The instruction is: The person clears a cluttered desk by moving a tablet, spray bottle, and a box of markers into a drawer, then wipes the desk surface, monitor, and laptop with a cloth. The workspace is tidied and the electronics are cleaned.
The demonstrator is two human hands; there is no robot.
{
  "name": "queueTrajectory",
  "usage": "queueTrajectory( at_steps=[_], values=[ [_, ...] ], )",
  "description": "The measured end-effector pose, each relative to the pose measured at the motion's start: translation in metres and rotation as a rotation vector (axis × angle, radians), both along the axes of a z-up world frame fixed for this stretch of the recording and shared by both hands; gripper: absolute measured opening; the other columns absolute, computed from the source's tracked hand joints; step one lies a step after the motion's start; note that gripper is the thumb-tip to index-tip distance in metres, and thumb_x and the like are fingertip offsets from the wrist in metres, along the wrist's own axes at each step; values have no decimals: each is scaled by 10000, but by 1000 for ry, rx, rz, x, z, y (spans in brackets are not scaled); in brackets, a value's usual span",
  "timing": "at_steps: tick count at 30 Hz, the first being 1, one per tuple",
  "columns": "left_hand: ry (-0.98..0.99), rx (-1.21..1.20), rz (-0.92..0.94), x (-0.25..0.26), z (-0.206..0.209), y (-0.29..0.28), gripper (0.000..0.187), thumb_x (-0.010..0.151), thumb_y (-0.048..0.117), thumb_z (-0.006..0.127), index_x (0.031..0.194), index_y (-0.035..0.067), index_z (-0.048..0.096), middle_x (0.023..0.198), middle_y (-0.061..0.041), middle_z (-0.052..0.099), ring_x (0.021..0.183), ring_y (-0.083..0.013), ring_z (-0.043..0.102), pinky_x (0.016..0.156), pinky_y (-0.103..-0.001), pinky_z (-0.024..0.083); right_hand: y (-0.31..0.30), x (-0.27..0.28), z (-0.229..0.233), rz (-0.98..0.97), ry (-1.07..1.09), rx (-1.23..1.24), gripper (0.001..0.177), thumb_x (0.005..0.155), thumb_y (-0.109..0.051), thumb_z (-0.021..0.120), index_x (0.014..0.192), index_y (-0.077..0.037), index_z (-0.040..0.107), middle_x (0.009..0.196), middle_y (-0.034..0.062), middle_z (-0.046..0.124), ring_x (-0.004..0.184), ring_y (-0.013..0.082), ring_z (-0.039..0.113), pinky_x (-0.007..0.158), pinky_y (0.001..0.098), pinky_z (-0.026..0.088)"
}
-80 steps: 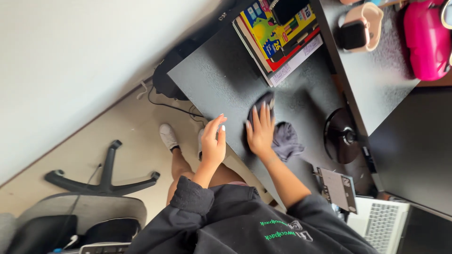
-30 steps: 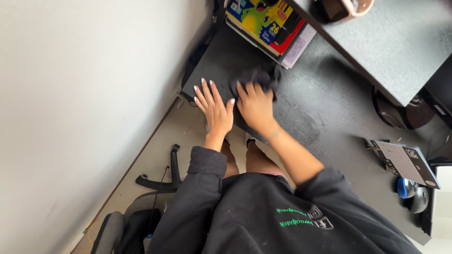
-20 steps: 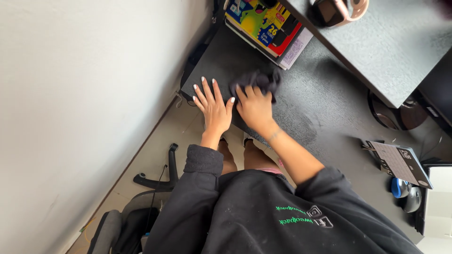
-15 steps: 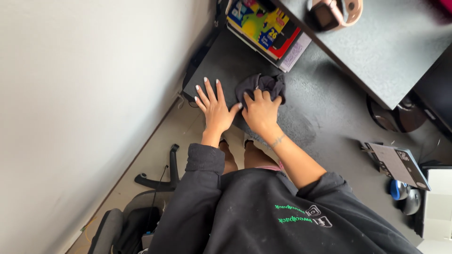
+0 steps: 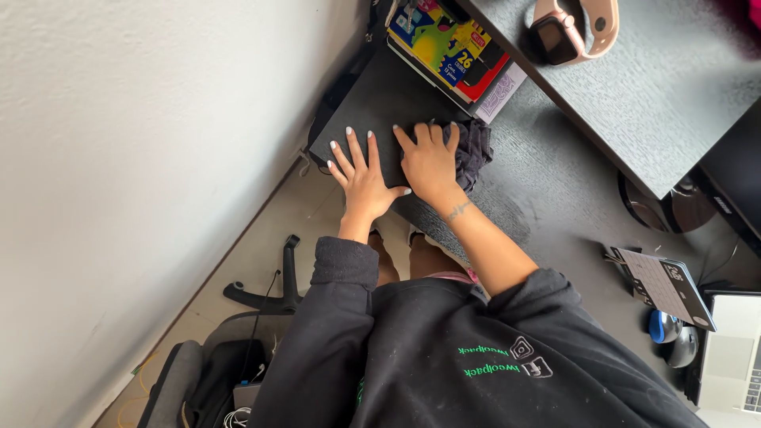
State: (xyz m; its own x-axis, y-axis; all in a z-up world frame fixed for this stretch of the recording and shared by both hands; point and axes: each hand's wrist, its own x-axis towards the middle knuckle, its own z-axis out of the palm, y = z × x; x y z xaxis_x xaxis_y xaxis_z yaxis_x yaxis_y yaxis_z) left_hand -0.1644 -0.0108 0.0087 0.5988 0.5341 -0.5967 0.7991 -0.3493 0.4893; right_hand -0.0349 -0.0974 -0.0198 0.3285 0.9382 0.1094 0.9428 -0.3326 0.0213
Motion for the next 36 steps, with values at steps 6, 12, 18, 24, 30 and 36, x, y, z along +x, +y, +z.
queueTrajectory(
  at_steps=[6, 12, 18, 24, 30, 36],
  values=[
    [-1, -4, 5, 0, 0, 2, 1338, 738, 478, 898, 1685, 164, 5, 1691, -182, -253, 1493, -513, -288, 1194, -671, -150, -2, -4, 8, 9, 19, -40, 462, 809, -136, 771, 1266, -181, 717, 1035, 115, 554, 1075, 317, 535, 1075, 667, 222],
    [-4, -7, 21, -1, 2, 0, 1344, 732, 482, 907, 1686, 166, 14, 1692, -174, -253, 1495, -505, -289, 1197, -665, -157, -1, -3, 3, 5, 32, -47, 492, 850, -116, 736, 1334, -191, 688, 1042, 118, 550, 1072, 316, 523, 1065, 662, 226],
    [-10, -3, 19, -3, -3, -1, 1339, 739, 479, 903, 1686, 176, 6, 1691, -167, -262, 1499, -500, -290, 1206, -666, -134, 1, -2, -2, 9, 0, -39, 458, 845, -134, 750, 1294, -207, 700, 1058, 103, 552, 1071, 296, 516, 1060, 640, 220],
    [-15, 10, 10, -3, -6, -2, 1341, 733, 501, 899, 1684, 170, 13, 1694, -176, -246, 1500, -506, -278, 1200, -671, -140, -6, -1, 1, 17, -15, -37, 504, 808, -127, 766, 1301, -213, 703, 1055, 104, 575, 1066, 307, 542, 1052, 652, 243],
    [-43, 52, -7, -2, -11, 0, 1382, 701, 517, 911, 1680, 149, 8, 1688, -198, -245, 1496, -530, -260, 1199, -692, -121, -25, 16, 4, 110, 4, 115, 368, 830, -163, 736, 1196, -204, 735, 1054, 64, 569, 1091, 271, 546, 1032, 590, 288],
    [-165, 54, 16, -16, -25, -6, 1493, 663, 482, 961, 1663, 66, -67, 1684, -226, -247, 1492, -534, -274, 1170, -700, -151, -66, 54, -5, 493, 241, 190, 267, 996, -334, 558, 1148, -214, 741, 1272, 96, 685, 1334, 322, 560, 1110, 634, 264]
  ],
)
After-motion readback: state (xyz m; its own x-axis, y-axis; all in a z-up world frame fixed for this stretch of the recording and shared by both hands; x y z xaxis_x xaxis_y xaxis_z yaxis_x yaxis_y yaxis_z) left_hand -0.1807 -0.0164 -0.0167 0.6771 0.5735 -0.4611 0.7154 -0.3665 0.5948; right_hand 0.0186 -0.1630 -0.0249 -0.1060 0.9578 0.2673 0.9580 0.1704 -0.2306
